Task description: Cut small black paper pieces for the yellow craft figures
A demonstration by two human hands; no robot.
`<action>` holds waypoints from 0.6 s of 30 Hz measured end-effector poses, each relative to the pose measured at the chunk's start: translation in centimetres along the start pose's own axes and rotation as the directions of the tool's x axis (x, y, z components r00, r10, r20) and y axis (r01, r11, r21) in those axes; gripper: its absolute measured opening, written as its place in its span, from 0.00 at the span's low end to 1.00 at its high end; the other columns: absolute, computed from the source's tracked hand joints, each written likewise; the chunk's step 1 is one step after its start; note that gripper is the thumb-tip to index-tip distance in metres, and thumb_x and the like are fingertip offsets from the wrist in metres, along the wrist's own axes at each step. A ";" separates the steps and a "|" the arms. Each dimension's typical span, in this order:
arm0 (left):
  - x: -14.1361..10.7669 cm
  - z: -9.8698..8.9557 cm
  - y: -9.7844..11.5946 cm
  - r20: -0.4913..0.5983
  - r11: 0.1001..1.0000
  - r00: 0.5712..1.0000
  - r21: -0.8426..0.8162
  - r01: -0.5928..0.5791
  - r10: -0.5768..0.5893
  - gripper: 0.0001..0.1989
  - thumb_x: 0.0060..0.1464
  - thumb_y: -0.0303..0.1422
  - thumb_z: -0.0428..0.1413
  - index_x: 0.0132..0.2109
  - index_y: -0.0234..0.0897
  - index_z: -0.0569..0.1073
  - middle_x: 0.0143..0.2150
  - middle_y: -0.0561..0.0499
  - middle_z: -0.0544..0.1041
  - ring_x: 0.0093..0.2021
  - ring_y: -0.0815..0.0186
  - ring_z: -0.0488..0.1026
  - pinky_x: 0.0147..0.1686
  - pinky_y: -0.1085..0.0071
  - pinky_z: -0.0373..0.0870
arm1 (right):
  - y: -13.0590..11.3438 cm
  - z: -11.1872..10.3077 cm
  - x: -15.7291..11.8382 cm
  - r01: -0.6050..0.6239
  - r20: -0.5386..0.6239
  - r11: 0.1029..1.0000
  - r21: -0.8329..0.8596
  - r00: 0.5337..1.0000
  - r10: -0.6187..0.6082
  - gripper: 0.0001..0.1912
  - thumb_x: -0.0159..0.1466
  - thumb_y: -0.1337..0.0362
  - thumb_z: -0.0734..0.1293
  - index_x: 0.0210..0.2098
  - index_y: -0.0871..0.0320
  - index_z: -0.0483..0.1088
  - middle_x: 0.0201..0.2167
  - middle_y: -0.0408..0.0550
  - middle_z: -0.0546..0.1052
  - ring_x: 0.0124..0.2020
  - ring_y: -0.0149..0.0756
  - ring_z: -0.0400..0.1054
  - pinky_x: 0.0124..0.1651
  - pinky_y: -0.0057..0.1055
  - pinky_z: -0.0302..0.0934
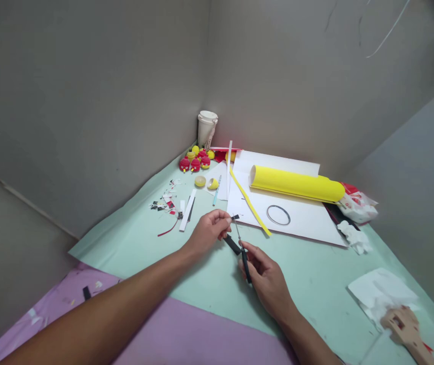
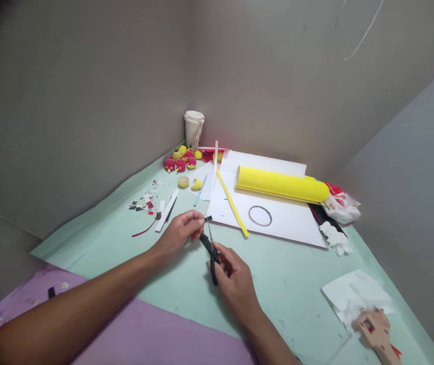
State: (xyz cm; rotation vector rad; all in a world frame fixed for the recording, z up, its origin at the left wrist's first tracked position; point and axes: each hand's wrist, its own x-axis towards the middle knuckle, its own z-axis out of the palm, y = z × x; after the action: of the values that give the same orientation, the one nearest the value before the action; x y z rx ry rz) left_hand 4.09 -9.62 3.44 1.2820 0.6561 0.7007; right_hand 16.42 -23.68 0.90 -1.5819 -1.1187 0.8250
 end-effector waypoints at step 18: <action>0.9 -1.5 0.2 0.045 0.996 0.998 0.071 -0.057 0.054 0.07 0.50 0.35 0.58 0.31 0.36 0.70 0.25 0.53 0.71 0.24 0.71 0.65 0.27 0.72 0.60 | -1.0 -4.9 0.9 -0.051 0.066 0.999 -0.004 0.997 0.052 0.24 0.64 0.55 0.63 0.57 0.56 0.67 0.41 0.51 0.76 0.37 0.37 0.70 0.40 0.33 0.65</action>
State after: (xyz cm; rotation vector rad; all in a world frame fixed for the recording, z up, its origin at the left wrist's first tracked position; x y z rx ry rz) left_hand 3.47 -8.00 3.39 1.3826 0.6172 0.6982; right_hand 20.90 -24.36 3.25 -1.6014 -1.1299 0.9158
